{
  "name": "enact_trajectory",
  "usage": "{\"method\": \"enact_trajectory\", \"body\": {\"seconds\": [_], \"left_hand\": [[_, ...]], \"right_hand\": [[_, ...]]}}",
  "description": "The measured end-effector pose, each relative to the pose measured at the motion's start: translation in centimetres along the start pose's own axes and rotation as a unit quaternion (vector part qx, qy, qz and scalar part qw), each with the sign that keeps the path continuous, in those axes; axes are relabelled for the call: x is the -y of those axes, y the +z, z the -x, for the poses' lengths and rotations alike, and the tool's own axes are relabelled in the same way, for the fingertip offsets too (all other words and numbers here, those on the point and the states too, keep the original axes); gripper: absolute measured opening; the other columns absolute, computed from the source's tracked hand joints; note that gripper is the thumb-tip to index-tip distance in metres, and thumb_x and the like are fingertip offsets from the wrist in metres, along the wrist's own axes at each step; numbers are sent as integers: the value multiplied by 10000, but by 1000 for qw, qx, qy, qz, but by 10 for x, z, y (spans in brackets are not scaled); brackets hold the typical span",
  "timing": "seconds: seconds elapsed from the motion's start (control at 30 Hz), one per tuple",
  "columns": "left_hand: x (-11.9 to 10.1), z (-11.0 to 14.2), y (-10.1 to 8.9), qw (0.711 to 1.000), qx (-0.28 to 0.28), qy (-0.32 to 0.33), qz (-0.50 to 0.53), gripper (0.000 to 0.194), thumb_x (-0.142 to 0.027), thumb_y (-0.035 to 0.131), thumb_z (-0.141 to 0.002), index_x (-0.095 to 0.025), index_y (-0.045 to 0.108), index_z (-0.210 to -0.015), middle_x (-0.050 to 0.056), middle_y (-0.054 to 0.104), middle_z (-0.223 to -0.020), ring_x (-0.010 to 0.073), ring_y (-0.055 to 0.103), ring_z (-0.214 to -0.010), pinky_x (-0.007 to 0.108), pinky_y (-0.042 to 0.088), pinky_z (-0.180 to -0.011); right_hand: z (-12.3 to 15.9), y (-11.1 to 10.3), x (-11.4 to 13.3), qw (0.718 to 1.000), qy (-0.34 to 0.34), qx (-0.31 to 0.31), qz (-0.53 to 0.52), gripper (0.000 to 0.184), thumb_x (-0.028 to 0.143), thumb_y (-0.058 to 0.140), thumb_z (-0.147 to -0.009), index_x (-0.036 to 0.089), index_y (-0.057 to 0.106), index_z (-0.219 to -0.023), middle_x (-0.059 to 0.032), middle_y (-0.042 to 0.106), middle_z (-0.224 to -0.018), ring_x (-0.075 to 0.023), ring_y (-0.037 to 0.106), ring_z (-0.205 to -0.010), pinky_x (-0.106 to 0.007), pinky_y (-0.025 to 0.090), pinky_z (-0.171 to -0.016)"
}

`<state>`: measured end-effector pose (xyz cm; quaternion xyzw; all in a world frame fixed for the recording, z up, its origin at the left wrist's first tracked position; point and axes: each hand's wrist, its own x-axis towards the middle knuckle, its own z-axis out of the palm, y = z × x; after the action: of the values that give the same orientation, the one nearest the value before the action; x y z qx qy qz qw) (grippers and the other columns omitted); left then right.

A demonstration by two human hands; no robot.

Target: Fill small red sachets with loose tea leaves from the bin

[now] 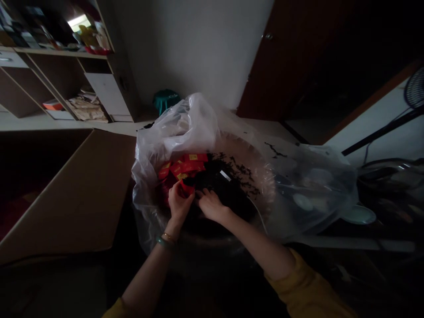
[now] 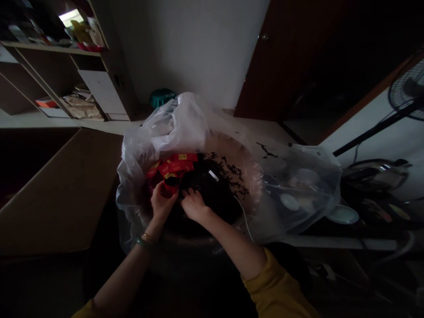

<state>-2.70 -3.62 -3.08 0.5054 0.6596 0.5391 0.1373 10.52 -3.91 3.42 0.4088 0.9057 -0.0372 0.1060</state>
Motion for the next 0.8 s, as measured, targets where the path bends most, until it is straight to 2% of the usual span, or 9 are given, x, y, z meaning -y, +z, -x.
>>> {"method": "enact_trajectory", "body": {"seconds": [0.13,0.27,0.37,0.43,0.53,0.63,0.7,0.8], "left_hand": [[-2,0,-1,1000,-5,4,-13,496,-302,728,-607,-184,584,-1066,52,629,-900,223,599,-847,348,504,-745],[-4,2,0,999,19,23,-12,490,-285,721,-614,-171,580,-1068,50,617,-885,207,585,-811,337,500,-736],[-6,3,1,998,47,29,-10,499,-262,728,-602,-175,583,-1073,44,606,-881,203,582,-814,328,498,-737],[-6,4,1,997,67,27,-12,513,-247,736,-589,-183,587,-1075,36,598,-867,203,581,-810,325,498,-730],[-6,4,0,996,82,33,-18,521,-236,744,-580,-190,591,-1077,32,590,-855,201,573,-787,325,498,-716],[-6,5,1,995,93,44,-17,544,-222,747,-578,-191,583,-1096,43,593,-889,207,573,-805,331,498,-728],[-6,5,2,994,97,48,-19,553,-217,751,-572,-188,580,-1097,48,597,-905,215,575,-826,335,497,-738],[-6,4,3,994,94,52,-27,547,-216,755,-566,-183,579,-1083,48,603,-887,222,574,-830,341,495,-737]], "right_hand": [[3,-7,-1,999,-11,27,29,373,303,721,-732,128,681,-1058,-165,625,-1091,-329,506,-1104,-455,425,-906],[22,-14,-12,999,9,25,42,359,269,753,-680,168,693,-1020,-147,599,-1154,-365,480,-1145,-508,418,-913],[30,-15,-24,1000,29,0,10,245,145,654,-748,198,693,-984,-118,617,-1103,-293,546,-1070,-377,485,-813],[31,-17,-36,998,45,-17,-32,242,89,599,-765,196,692,-961,-100,634,-1035,-237,586,-991,-307,491,-771],[31,-26,-55,987,52,-72,-131,258,44,601,-730,170,689,-937,-80,641,-1027,-187,608,-948,-272,477,-821],[28,-42,-68,957,42,-167,-234,234,32,631,-695,171,694,-873,-59,648,-1026,-176,608,-979,-294,453,-901],[24,-54,-67,937,34,-219,-270,204,55,655,-686,183,697,-839,-51,646,-1019,-185,604,-990,-331,444,-929],[13,-66,-55,922,17,-246,-299,239,81,697,-659,182,696,-876,-57,633,-1029,-189,598,-990,-350,440,-945]]}}
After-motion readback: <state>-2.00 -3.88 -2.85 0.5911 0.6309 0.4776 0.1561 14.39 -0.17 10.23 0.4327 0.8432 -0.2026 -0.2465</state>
